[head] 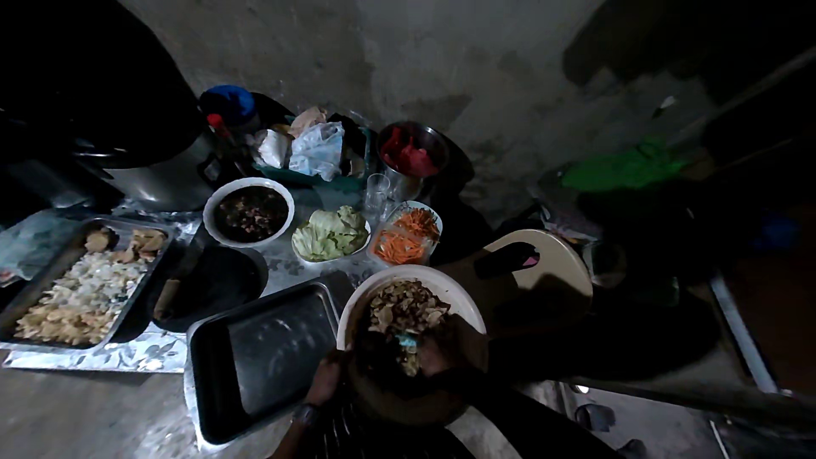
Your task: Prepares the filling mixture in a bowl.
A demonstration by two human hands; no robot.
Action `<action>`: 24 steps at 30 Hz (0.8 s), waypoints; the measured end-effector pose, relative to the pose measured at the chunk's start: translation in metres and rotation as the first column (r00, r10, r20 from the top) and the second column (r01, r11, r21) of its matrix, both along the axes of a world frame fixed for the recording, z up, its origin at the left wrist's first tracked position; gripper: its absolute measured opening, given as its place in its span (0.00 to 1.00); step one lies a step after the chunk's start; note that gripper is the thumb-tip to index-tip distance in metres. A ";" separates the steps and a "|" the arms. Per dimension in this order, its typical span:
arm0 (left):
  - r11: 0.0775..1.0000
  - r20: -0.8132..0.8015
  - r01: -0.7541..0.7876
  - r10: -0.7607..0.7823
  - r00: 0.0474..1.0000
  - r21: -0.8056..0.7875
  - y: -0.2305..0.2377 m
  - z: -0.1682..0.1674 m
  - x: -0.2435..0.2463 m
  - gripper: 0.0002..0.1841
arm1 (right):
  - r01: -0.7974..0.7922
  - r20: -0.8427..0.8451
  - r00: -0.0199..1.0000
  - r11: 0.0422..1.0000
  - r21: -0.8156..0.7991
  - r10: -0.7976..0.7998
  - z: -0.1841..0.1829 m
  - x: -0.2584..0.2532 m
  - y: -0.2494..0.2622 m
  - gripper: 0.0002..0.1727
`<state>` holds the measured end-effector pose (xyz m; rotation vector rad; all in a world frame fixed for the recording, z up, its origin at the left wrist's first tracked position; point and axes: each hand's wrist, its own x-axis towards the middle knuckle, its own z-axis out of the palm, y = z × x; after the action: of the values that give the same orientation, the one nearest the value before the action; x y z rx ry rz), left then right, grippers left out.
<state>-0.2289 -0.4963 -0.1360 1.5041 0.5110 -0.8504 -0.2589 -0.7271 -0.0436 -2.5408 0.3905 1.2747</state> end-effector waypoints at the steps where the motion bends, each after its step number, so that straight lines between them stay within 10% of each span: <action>1: 1.000 0.004 0.003 -0.003 1.000 0.003 0.000 0.000 0.001 0.21 | -0.036 0.022 0.999 0.999 -0.027 0.036 0.007 -0.001 -0.014 0.24; 7: 1.000 0.006 -0.022 0.022 1.000 -0.012 0.000 0.005 0.002 0.17 | 0.087 0.142 0.988 0.969 -0.230 -0.055 0.027 0.018 -0.064 0.23; 12: 1.000 0.007 0.005 -0.005 1.000 -0.023 0.001 0.001 0.003 0.19 | -0.048 0.174 0.983 0.996 -0.070 0.060 -0.014 0.040 -0.021 0.18; 19: 1.000 0.042 0.008 -0.007 0.999 -0.017 0.000 0.001 -0.002 0.18 | -0.169 -0.013 0.986 0.986 -0.013 0.169 0.055 -0.012 0.003 0.22; 24: 0.999 0.050 0.017 -0.015 0.999 -0.031 0.000 0.003 -0.005 0.18 | -0.051 0.146 0.987 0.996 -0.076 0.062 -0.012 -0.025 0.000 0.22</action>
<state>-0.2338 -0.4966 -0.1333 1.4989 0.4482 -0.8279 -0.2836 -0.7266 -0.0561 -2.7048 0.3404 1.0995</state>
